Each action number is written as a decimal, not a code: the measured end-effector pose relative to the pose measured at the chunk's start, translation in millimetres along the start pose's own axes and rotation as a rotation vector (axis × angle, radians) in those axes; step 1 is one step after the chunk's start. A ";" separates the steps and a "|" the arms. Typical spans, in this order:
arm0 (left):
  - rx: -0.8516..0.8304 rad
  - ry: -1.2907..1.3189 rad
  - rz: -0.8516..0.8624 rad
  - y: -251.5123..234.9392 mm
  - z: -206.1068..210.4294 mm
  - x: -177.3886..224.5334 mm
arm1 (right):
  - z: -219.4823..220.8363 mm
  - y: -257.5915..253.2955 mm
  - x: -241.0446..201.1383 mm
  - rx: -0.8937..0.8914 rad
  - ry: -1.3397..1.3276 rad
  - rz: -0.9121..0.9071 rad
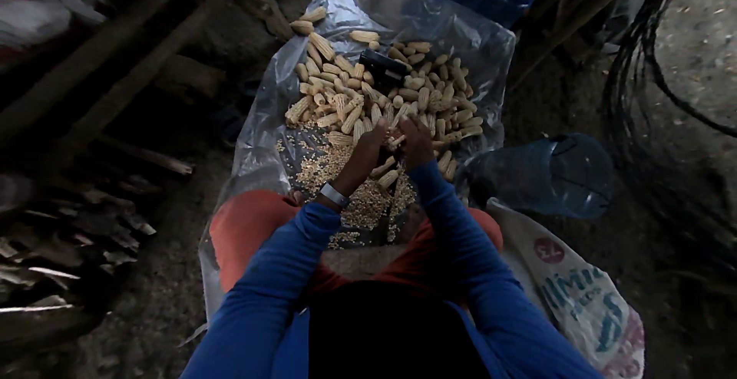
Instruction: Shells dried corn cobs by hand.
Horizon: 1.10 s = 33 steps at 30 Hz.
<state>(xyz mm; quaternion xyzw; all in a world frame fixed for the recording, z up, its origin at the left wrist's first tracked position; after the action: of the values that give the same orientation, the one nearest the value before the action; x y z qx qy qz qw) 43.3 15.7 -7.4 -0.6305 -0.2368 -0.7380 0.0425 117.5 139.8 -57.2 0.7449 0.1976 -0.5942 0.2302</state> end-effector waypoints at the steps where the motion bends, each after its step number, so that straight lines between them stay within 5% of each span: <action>1: -0.034 -0.030 0.038 0.5 1.1 0.4 | -2.8 -1.4 0.4 0.020 0.007 0.006; 4: -0.015 -0.173 0.243 -4.8 1.4 -17.2 | -5.7 -4.0 2.9 0.026 0.043 0.003; 10: 0.107 -0.124 0.087 -5.2 -1.4 -29.9 | 1.2 6.1 -6.6 0.039 0.086 -0.181; 15: 0.008 0.170 0.022 -12.9 2.6 -28.5 | -1.4 1.4 -4.8 0.072 0.132 -0.262; 22: 0.110 -0.617 0.388 -13.0 3.0 -23.0 | -3.0 -1.7 0.4 0.081 0.150 -0.114; 29: 0.125 -0.199 0.137 -4.1 0.5 -24.5 | 3.6 10.7 -7.8 0.134 0.235 -0.295; 33: 0.071 -0.226 0.262 -17.4 -1.0 -29.5 | -3.9 0.5 -0.5 0.125 0.208 -0.126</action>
<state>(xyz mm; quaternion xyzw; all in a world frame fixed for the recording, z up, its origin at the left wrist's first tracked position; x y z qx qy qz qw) 42.1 23.8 -40.7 -0.7329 -0.1821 -0.6417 0.1336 120.8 141.6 -55.9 0.8015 0.2293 -0.5381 0.1241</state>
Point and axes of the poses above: each hand's wrist, its own y-axis away from the middle knuckle, its own z-axis out of the palm, x = y × z, the point moved 4 cm from there along -y, towards the middle knuckle, and after that the axes turned 5 degrees about y, right-handed, at the moved point
